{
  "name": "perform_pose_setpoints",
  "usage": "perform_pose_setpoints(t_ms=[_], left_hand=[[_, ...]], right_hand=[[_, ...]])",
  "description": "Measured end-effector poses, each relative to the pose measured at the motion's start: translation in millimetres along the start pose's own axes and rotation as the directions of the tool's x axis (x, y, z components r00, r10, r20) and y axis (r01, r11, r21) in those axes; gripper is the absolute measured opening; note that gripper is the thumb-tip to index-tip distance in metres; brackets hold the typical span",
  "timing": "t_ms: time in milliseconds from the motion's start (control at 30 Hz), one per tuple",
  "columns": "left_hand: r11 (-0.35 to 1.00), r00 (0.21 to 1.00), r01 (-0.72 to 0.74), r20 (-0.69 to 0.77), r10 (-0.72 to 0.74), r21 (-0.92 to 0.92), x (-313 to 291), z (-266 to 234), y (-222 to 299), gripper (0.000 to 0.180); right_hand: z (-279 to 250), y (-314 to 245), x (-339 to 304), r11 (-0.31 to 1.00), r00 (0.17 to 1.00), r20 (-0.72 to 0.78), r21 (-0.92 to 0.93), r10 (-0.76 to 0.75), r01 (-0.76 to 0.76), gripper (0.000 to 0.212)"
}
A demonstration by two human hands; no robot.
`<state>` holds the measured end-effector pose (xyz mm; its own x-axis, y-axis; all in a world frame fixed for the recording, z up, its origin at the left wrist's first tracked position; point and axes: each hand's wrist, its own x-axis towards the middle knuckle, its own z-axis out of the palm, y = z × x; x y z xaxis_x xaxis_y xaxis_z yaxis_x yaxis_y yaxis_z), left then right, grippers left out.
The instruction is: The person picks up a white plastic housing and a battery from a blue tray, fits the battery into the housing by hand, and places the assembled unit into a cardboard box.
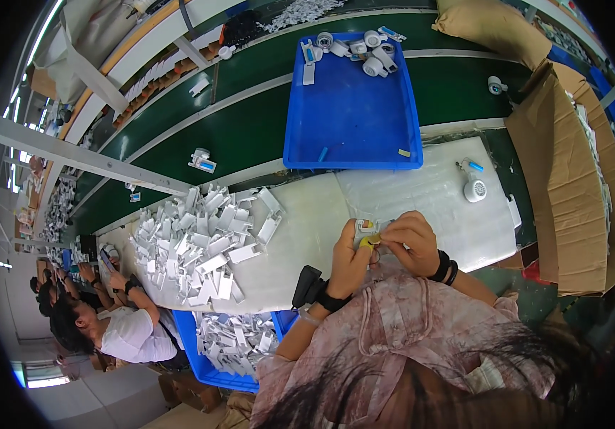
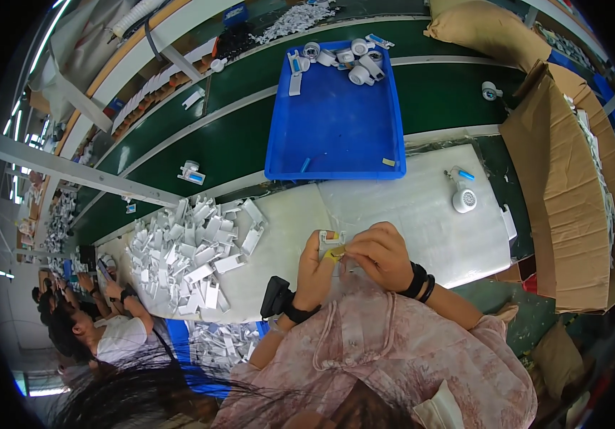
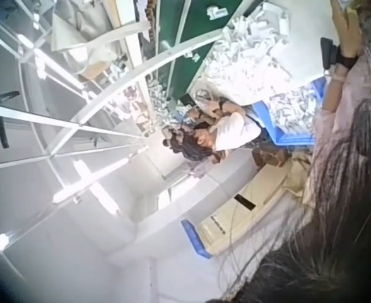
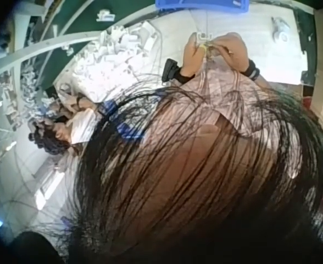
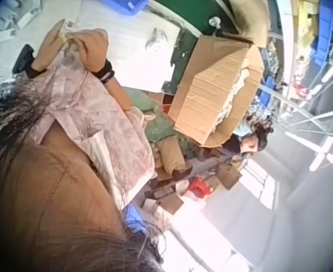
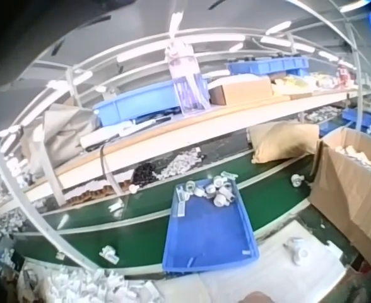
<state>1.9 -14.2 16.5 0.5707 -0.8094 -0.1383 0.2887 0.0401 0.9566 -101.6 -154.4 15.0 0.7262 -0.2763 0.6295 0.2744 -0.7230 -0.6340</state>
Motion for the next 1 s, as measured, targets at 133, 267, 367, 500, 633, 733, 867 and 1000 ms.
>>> perform_pose_setpoints(t_ms=[133,267,367,500,633,733,867,1000], left_hand=[[1.0,1.0,-0.004,-0.008,0.004,-0.003,-1.0,1.0,-0.8,0.036],[0.999,1.0,-0.024,0.014,0.024,-0.022,-3.3,0.7,0.3,0.037],[0.998,0.998,-0.049,0.052,0.048,0.026,-3.5,1.0,1.4,0.034],[0.991,0.993,-0.074,0.101,0.062,0.11,-2.9,0.8,4.9,0.031],[0.988,0.99,-0.093,0.121,0.078,0.125,-4.0,-0.2,3.4,0.029],[0.986,0.989,-0.091,0.128,0.073,0.14,-4.1,-0.1,3.1,0.028],[0.987,0.991,-0.081,0.121,0.064,0.14,-4.5,0.3,2.2,0.026],[0.979,0.991,-0.091,0.114,0.071,0.182,-4.1,2.1,3.4,0.024]], right_hand=[[3.1,0.5,-2.3,1.0,0.999,-0.043,0.002,0.005,-0.005,0.022],[3.7,0.4,-3.5,1.0,0.998,-0.057,-0.022,0.007,-0.008,0.023],[2.9,0.4,-2.8,1.0,0.998,-0.065,-0.02,0.0,-0.002,0.023],[1.9,1.4,-3.3,0.999,0.998,-0.063,-0.034,0.009,-0.011,0.023],[2.3,3.1,-5.0,1.0,0.998,-0.066,-0.025,0.012,-0.014,0.024],[2.3,3.7,-5.8,1.0,0.998,-0.067,-0.021,0.013,-0.015,0.024],[2.2,4.1,-5.9,1.0,0.998,-0.067,-0.025,0.013,-0.015,0.024],[4.4,4.9,-7.5,0.999,0.994,-0.111,-0.044,0.0,-0.005,0.024]])
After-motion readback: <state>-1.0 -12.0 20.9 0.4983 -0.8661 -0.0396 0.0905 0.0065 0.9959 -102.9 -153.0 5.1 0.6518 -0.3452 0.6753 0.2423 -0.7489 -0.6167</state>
